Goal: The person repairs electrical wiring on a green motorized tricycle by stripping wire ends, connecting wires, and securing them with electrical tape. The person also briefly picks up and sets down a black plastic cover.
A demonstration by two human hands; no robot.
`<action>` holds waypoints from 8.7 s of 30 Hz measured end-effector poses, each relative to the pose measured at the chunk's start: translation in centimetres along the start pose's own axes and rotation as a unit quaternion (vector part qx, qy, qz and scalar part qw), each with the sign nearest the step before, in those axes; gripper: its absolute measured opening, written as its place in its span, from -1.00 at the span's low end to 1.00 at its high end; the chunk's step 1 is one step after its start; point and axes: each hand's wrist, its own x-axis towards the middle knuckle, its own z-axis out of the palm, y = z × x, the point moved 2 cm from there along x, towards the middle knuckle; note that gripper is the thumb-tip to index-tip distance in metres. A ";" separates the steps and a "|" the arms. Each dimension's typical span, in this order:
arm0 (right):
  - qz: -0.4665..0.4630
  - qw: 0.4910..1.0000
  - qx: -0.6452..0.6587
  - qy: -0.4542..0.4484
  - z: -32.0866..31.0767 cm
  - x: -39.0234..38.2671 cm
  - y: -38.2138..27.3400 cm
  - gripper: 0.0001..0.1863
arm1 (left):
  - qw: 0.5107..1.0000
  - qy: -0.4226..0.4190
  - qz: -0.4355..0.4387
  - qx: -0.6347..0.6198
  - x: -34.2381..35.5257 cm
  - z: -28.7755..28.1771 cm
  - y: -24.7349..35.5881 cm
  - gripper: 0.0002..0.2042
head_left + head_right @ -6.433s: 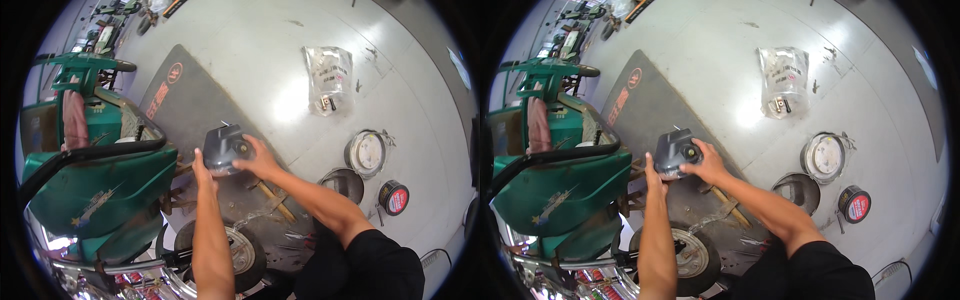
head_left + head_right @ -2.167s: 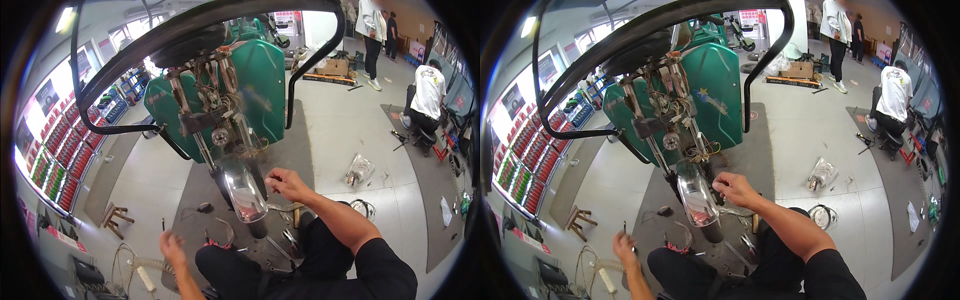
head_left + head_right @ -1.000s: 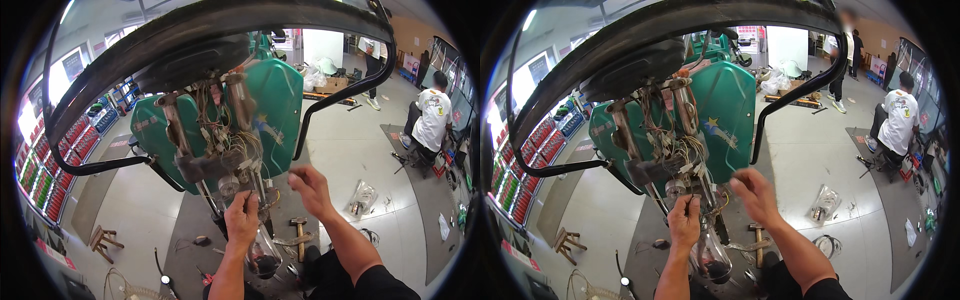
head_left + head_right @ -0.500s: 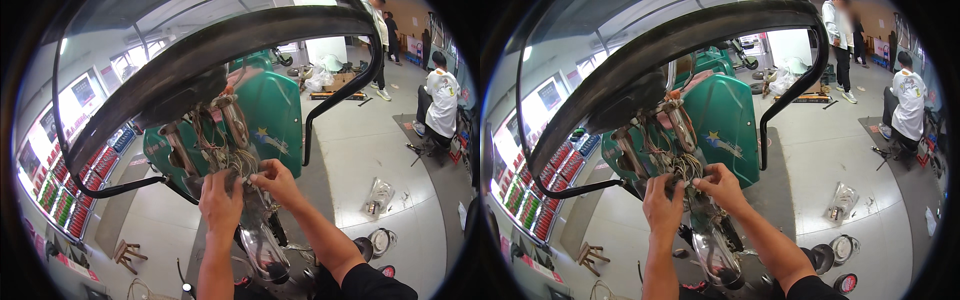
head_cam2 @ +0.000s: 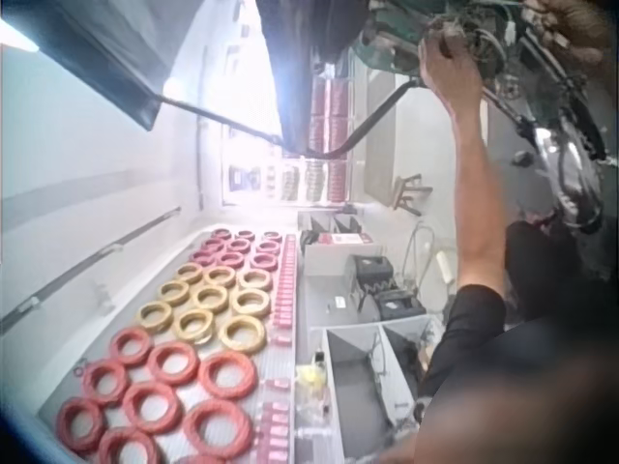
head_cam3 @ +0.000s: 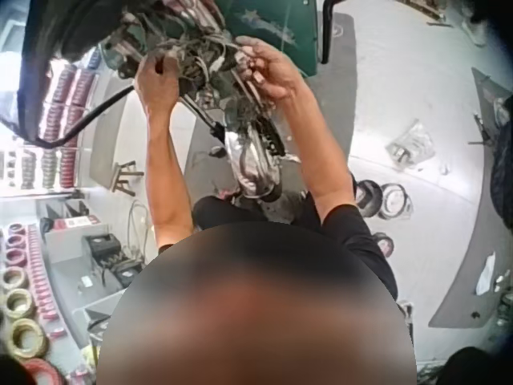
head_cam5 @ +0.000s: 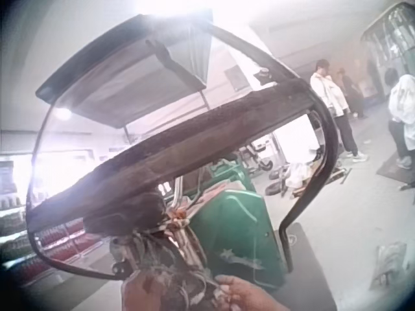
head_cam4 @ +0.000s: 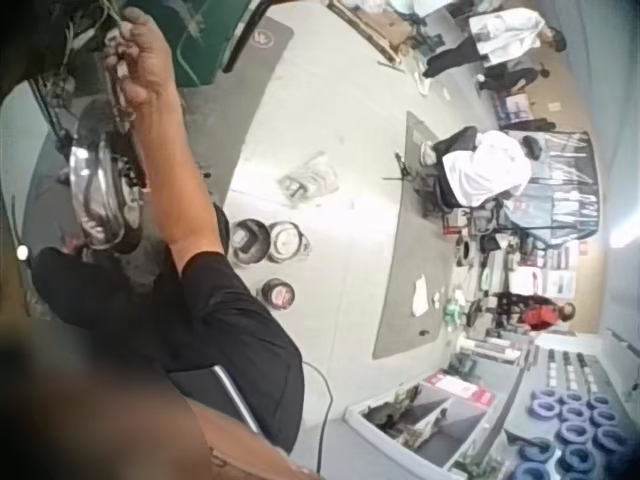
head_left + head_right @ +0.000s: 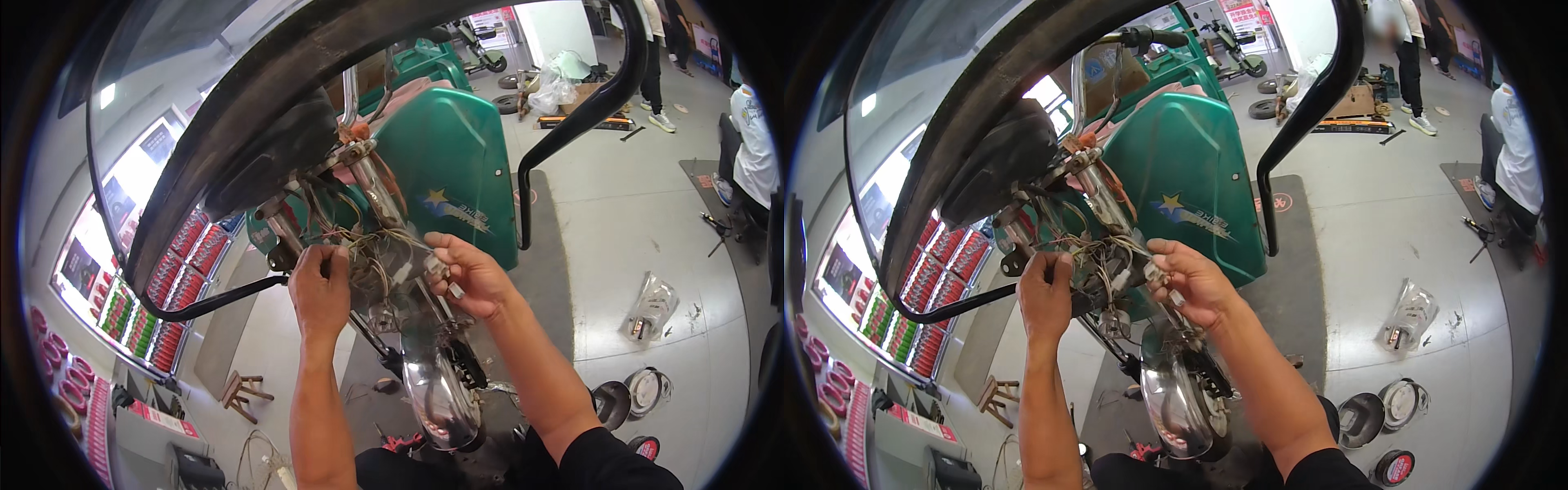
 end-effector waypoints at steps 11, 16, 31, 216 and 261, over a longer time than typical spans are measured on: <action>-0.010 0.995 -0.099 0.011 -1.2 -0.3 -0.7 -0.78 | 0.999 -0.022 0.001 -0.024 -2.6 -1.4 -1.0 -0.84; -0.026 0.988 -0.152 0.033 0.0 -1.2 -0.6 -0.76 | 0.997 0.019 0.068 -0.003 -2.1 -1.6 0.4 -0.84; -0.037 0.981 -0.184 0.051 0.3 -2.0 -1.6 -0.74 | 0.961 -0.105 0.225 0.125 -4.9 2.6 5.5 -0.49; 0.039 0.939 -0.338 -0.047 14.3 0.7 1.4 -0.68 | 0.971 -0.166 -0.066 -0.160 -13.0 -5.7 -5.1 -0.53; 0.086 0.936 -0.341 -0.011 10.3 -2.5 2.6 -0.58 | 0.742 -0.179 -0.265 -0.590 -12.5 -7.2 -4.7 -0.78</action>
